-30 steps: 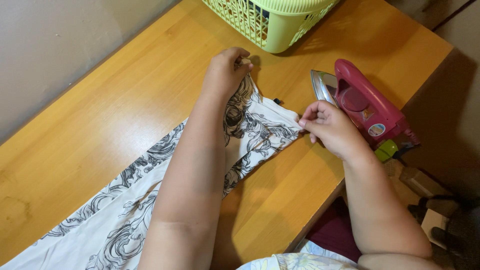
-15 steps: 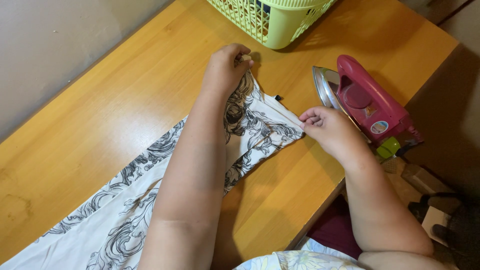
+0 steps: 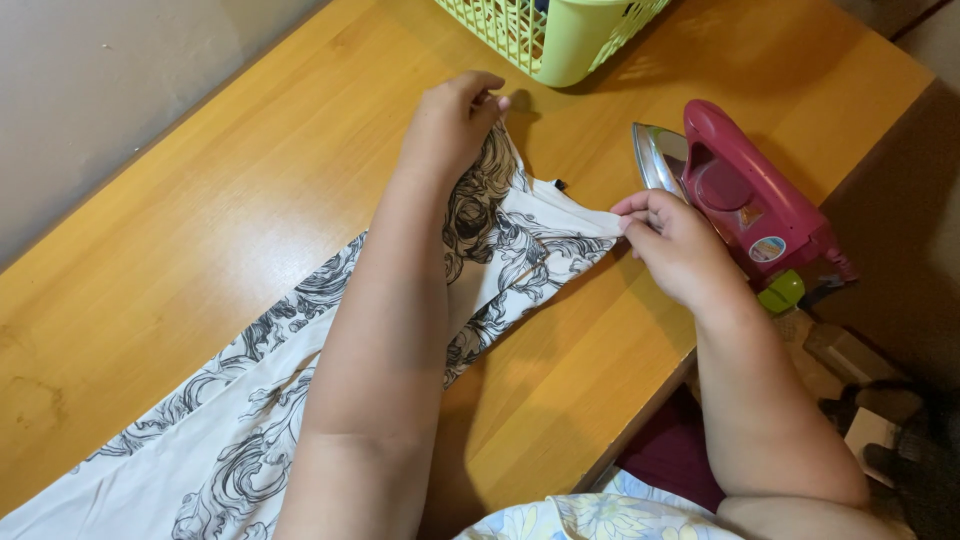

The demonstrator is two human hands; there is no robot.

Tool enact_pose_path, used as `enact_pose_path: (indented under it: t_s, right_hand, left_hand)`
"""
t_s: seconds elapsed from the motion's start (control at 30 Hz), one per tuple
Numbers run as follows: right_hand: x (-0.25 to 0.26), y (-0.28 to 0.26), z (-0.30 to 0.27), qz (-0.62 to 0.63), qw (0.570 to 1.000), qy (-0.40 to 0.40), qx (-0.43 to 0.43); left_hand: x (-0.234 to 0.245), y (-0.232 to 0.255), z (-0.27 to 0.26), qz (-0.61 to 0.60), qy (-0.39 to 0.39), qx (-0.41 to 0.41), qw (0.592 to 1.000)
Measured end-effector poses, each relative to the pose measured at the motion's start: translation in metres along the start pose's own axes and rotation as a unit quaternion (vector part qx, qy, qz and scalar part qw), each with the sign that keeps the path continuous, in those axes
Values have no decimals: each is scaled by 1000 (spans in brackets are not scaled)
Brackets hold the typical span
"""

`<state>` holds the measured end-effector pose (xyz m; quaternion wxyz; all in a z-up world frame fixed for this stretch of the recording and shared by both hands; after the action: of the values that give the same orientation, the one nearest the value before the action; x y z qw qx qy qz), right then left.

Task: The person irons a white patterned garment on a wooden table, then folds it into a compact rectangle. The person uses a red iron to smooth the fabric and repeatedly folds the garment while pressing the folds with the iron.

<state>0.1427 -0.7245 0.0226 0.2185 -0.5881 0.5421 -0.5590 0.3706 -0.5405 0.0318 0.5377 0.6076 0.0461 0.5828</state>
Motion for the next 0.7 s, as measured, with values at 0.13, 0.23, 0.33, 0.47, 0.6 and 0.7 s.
enact_pose_path:
  t_s: [0.13,0.23,0.33,0.47,0.6,0.7]
  right_hand:
    - [-5,-16,-13,-63,998,18,12]
    - [-9,-24,-21,-143,988,41,38]
    - [-16,-33,-28,-246,946,131,165]
    - [-36,-21,-18,-349,881,30,319]
    - [-45,-10,-13,-419,842,-20,338]
    - [-45,-3,-17,-429,851,-2,304]
  left_hand:
    - [-1,-2,2,51,59,8,997]
    - [9,0,4,154,59,86,983]
    - [10,0,-2,175,-86,188,963]
    - [-5,-1,5,243,-13,117,963]
    - [70,127,-45,180,81,-14,980]
    - [141,221,-112,131,60,-13,989]
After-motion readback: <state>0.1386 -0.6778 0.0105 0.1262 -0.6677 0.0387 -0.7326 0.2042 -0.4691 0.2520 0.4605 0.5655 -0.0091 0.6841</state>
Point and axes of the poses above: each hand's wrist, its own z-axis towards the middle knuckle, its own x-axis out of the back of the hand, y = z × x, the point moved 1 cm from there along z, towards the middle knuckle, and after that the axes turned 5 degrees about -y, right-handed, at the moved point
